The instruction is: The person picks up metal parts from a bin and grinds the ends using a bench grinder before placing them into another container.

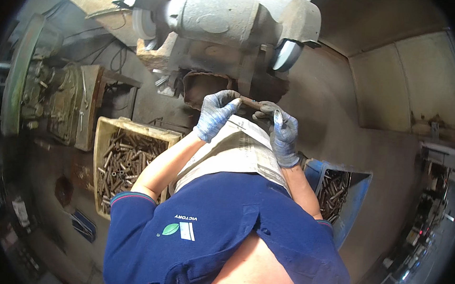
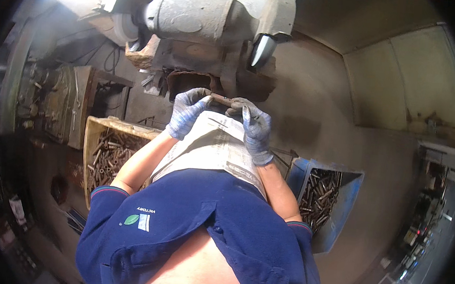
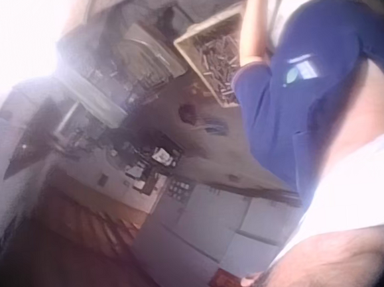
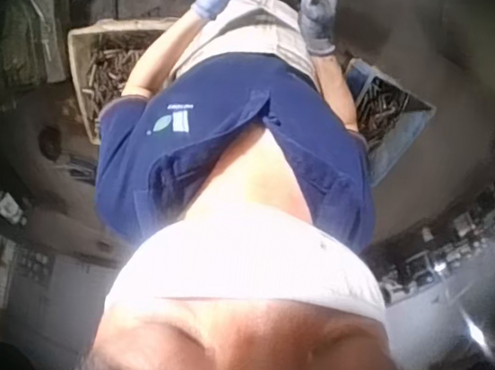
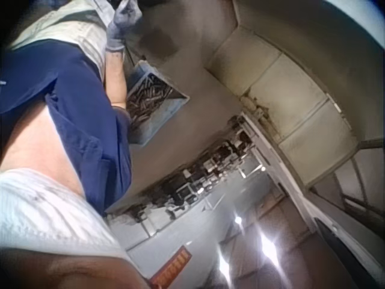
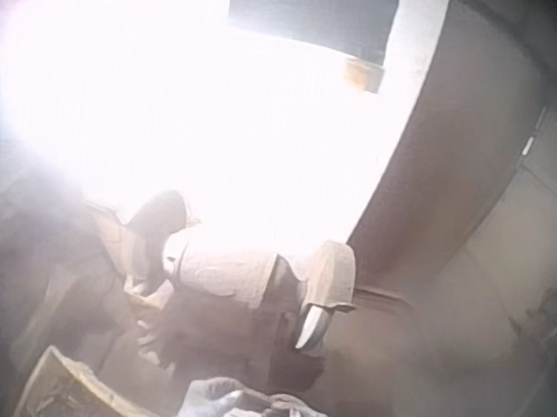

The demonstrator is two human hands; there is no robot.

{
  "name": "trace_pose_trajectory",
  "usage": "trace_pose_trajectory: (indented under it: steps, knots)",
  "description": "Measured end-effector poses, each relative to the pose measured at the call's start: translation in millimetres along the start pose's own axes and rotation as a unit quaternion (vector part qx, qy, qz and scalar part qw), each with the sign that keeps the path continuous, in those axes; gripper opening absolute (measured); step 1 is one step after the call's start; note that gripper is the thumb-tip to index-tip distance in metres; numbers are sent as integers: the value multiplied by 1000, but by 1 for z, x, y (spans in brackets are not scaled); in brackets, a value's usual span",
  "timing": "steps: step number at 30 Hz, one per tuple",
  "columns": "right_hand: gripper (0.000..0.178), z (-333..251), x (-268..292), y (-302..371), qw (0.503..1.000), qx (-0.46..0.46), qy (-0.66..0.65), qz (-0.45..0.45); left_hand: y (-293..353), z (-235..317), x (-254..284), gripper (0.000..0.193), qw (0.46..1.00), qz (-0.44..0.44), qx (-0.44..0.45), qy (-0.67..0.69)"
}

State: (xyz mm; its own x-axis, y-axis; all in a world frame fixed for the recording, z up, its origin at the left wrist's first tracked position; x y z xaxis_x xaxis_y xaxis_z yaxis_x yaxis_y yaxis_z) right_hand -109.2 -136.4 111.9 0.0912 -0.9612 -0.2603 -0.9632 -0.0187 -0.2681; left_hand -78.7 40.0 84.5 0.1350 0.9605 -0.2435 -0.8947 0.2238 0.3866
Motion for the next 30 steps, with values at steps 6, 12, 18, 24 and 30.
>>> trace_pose_trajectory:
  steps: [6, 12, 18, 24, 30]
  knots:
    - [16, -12, 0, -1, 977, 85, 186, 69, -23, 3, -4, 13, 998, -15, 29, 45]
    - [25, -15, 3, -2, 884, 202, 421, 19, -34, 4, -16, 10, 992, -64, 49, 99]
    - [20, 3, 23, -12, 960, 93, 246, 96, -52, 3, -21, 10, 993, -75, 53, 78]
    - [18, 26, 52, -27, 952, 128, 271, 70, -82, 9, -25, 14, 999, -22, 17, -36]
    - [19, 46, 84, -39, 965, 112, 225, 76, -111, -9, -42, 10, 993, -59, 52, 88]
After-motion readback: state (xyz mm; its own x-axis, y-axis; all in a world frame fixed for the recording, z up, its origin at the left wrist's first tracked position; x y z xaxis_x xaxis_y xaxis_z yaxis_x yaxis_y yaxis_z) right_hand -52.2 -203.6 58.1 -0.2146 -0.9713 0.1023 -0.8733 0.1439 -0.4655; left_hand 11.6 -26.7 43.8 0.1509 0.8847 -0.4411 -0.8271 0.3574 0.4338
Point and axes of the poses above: each hand's wrist, its own y-axis away from the middle knuckle, its own x-axis out of the back of the hand, z = x × y, the point moved 5 cm from there along -y, towards the middle knuckle, and after that the axes turned 14 degrees about x, right-handed, at the moved point
